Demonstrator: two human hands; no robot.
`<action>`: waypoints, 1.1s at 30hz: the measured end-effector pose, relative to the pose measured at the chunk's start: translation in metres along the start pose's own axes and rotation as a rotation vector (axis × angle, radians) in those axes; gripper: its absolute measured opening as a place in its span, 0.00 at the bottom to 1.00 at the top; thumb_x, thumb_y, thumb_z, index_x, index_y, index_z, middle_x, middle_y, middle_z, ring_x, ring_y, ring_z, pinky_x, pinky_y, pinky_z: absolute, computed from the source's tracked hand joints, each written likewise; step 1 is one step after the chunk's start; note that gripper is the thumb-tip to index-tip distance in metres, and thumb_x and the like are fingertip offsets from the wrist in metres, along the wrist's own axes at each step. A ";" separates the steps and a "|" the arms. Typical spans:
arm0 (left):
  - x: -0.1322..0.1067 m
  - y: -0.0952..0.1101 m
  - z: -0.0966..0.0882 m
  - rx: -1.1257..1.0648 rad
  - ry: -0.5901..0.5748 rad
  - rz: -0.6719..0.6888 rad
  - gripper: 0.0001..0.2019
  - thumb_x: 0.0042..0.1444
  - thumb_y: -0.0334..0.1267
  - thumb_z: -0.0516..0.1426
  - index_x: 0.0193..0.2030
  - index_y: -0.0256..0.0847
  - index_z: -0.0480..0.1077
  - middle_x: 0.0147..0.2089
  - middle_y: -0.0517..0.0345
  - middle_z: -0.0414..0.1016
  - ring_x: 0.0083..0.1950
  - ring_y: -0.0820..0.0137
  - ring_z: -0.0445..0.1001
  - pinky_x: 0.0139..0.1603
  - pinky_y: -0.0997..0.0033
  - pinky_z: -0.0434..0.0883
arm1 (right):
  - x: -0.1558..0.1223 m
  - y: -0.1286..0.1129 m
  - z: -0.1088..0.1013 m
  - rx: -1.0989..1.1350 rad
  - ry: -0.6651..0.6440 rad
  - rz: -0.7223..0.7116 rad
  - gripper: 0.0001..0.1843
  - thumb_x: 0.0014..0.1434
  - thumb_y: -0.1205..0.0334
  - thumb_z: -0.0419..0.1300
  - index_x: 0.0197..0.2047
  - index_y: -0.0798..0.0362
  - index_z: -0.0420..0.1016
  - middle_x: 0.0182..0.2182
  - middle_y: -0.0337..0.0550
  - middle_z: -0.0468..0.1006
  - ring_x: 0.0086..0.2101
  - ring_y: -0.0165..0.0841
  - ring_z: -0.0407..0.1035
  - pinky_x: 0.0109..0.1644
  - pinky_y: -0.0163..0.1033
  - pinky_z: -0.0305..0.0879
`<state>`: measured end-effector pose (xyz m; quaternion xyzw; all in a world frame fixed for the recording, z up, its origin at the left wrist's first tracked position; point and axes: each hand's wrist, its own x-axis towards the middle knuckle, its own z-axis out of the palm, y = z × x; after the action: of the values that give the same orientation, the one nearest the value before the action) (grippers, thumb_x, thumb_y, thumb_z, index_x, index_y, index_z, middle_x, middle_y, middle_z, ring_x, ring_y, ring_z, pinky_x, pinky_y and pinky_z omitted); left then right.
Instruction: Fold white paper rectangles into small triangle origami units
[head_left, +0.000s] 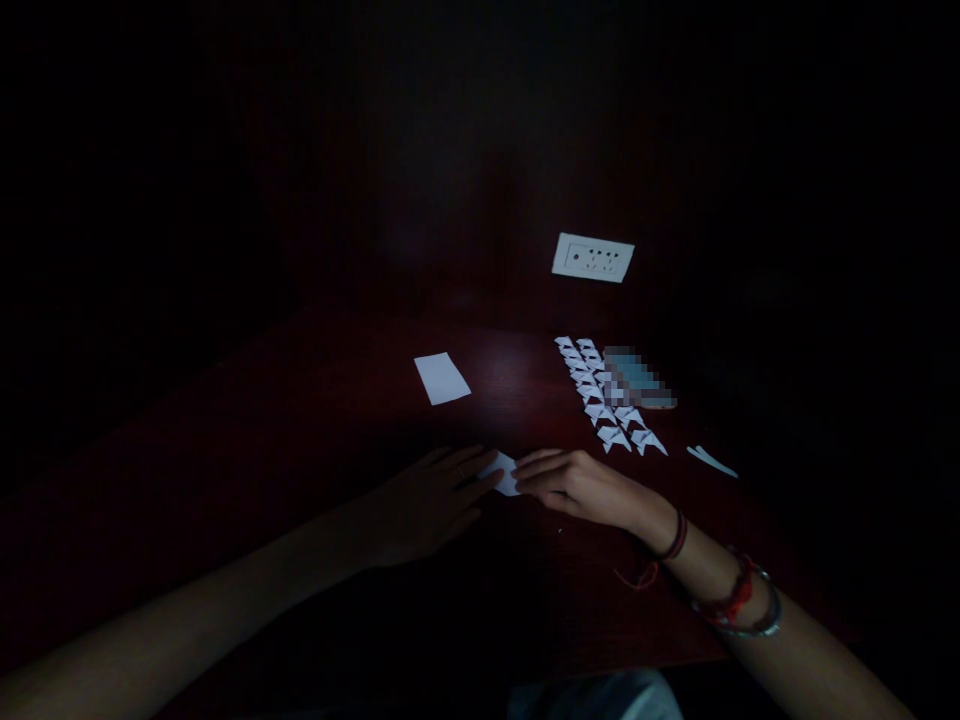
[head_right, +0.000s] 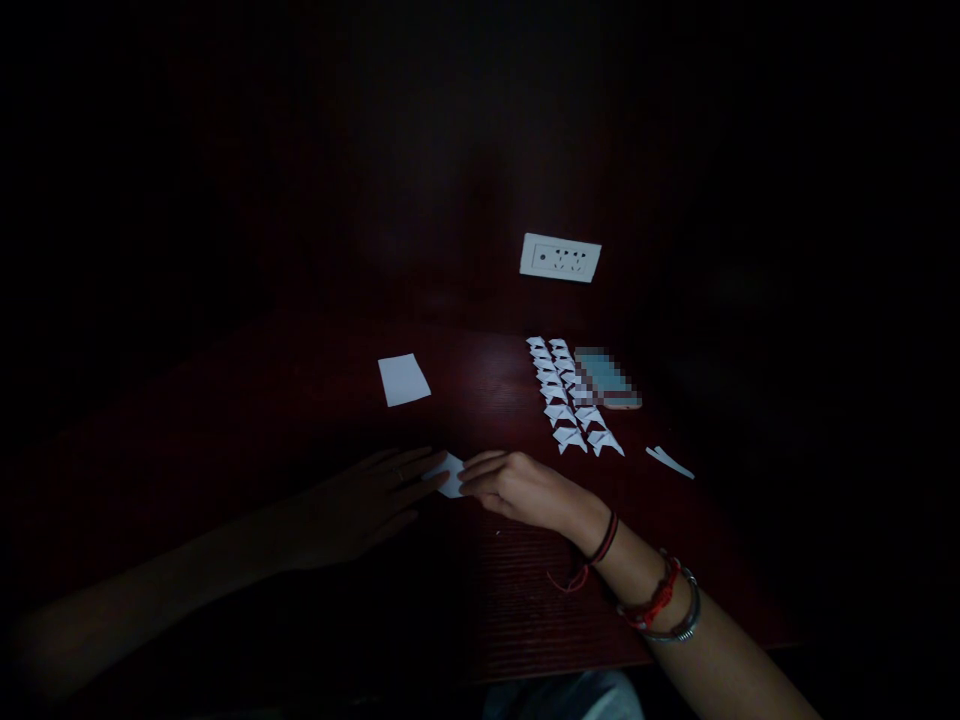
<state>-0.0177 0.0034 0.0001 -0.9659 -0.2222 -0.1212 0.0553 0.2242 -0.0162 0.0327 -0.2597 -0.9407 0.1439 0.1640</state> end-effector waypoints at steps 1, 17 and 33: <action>0.000 0.000 0.001 0.004 0.006 -0.004 0.22 0.60 0.41 0.43 0.61 0.44 0.45 0.62 0.55 0.48 0.60 0.62 0.51 0.57 0.60 0.51 | 0.000 0.000 0.001 -0.008 0.001 0.001 0.15 0.56 0.72 0.49 0.45 0.58 0.69 0.44 0.47 0.72 0.50 0.31 0.60 0.53 0.39 0.60; 0.005 0.000 -0.010 -0.046 -0.063 0.021 0.22 0.59 0.37 0.43 0.60 0.41 0.46 0.63 0.55 0.47 0.62 0.64 0.45 0.59 0.60 0.47 | -0.001 -0.010 0.006 -0.163 -0.016 0.057 0.17 0.55 0.73 0.49 0.47 0.58 0.68 0.47 0.46 0.70 0.51 0.31 0.60 0.56 0.36 0.57; 0.008 -0.002 -0.009 -0.033 -0.049 0.022 0.20 0.58 0.36 0.46 0.58 0.39 0.52 0.63 0.49 0.45 0.62 0.59 0.43 0.57 0.57 0.50 | -0.004 -0.013 0.012 -0.204 0.025 0.099 0.16 0.59 0.70 0.47 0.48 0.56 0.68 0.46 0.45 0.70 0.49 0.30 0.61 0.54 0.35 0.60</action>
<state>-0.0135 0.0073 0.0114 -0.9718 -0.2106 -0.1004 0.0350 0.2168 -0.0312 0.0257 -0.3231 -0.9343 0.0521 0.1410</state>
